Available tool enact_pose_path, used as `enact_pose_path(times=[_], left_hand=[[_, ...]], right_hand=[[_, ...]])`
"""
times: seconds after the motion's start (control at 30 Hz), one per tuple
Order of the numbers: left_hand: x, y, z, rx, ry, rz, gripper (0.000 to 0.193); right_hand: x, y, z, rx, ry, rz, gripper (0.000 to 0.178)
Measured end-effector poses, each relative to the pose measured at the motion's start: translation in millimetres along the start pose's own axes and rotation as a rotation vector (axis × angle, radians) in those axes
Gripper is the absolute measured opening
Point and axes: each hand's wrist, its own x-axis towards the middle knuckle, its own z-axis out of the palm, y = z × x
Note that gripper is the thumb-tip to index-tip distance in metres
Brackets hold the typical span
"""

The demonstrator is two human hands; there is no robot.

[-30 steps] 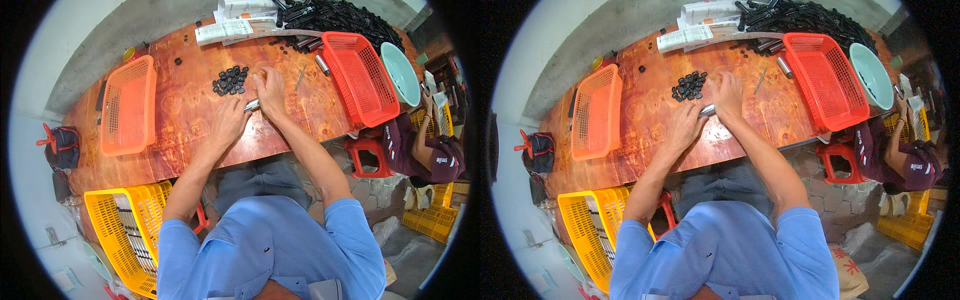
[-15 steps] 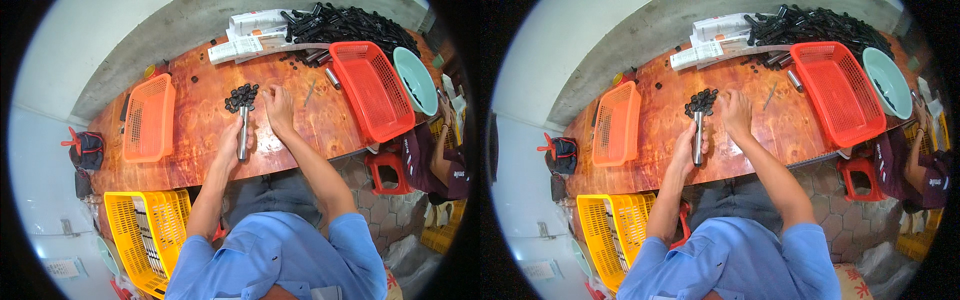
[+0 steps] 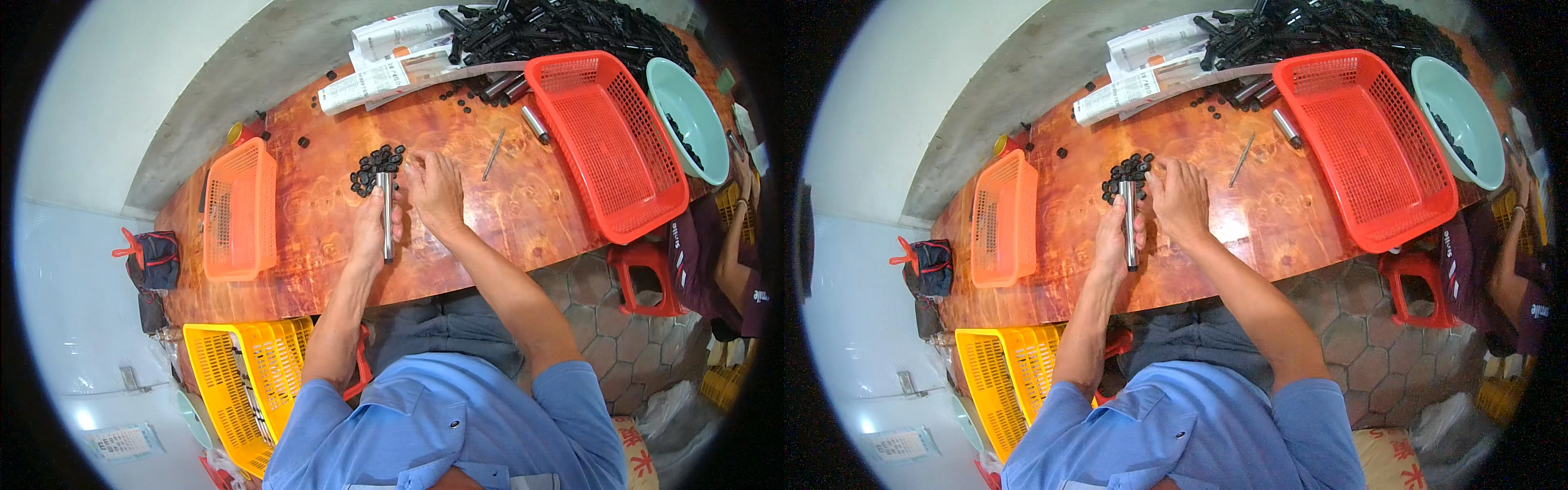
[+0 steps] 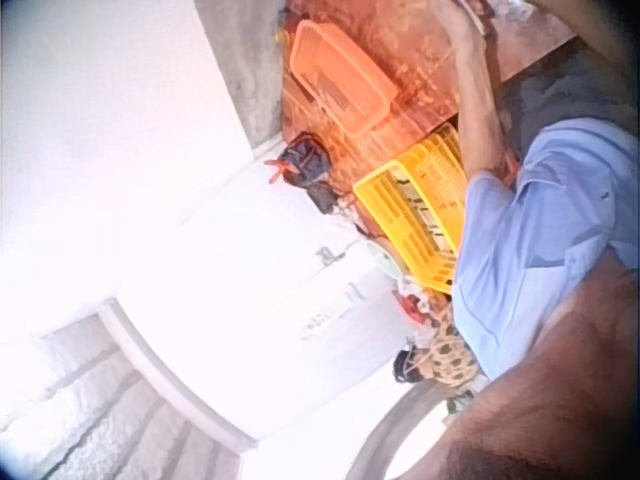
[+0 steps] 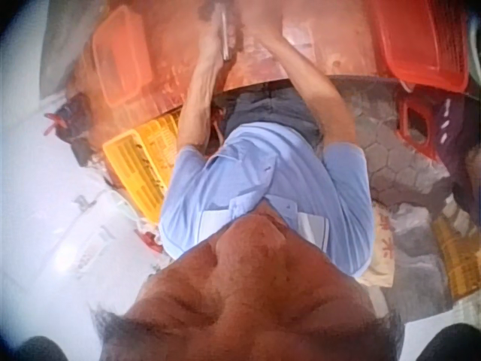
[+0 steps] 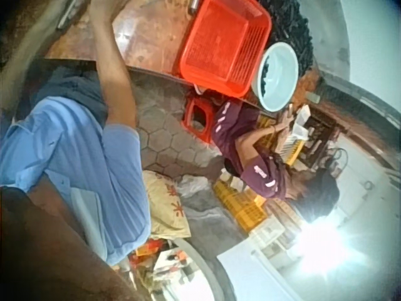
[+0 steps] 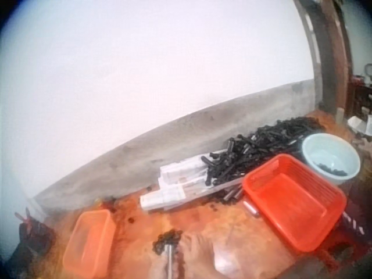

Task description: The person assembles markers by picking up a silver cylindrical body and a black cap, then screwing them together. The person places the completed markers into a yellow basket. The person repeats this process multiple times.

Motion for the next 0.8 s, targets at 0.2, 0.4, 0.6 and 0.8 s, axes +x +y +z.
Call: enact_pose_path(times=[0.2, 0.4, 0.6, 0.8], left_hand=[[1.6, 9.9, 16.7, -0.096, 0.067, -0.011, 0.043], [2.6, 19.8, -8.1, 0.051, 0.106, 0.018, 0.045], [16.9, 24.3, -32.0, 0.041, 0.077, 0.104, 0.044], [29.0, 21.4, -39.2, -0.006, 0.015, 0.177, 0.044]], right_hand=[[0.1, 6.0, 1.6, 0.005, 0.011, 0.0, 0.034], [0.6, 6.2, 0.5, 0.011, 0.006, 0.01, 0.034], [0.4, 7.0, 3.0, 0.032, 0.039, -0.021, 0.03], [0.6, -1.6, 0.0, 0.017, -0.015, 0.036, 0.022]])
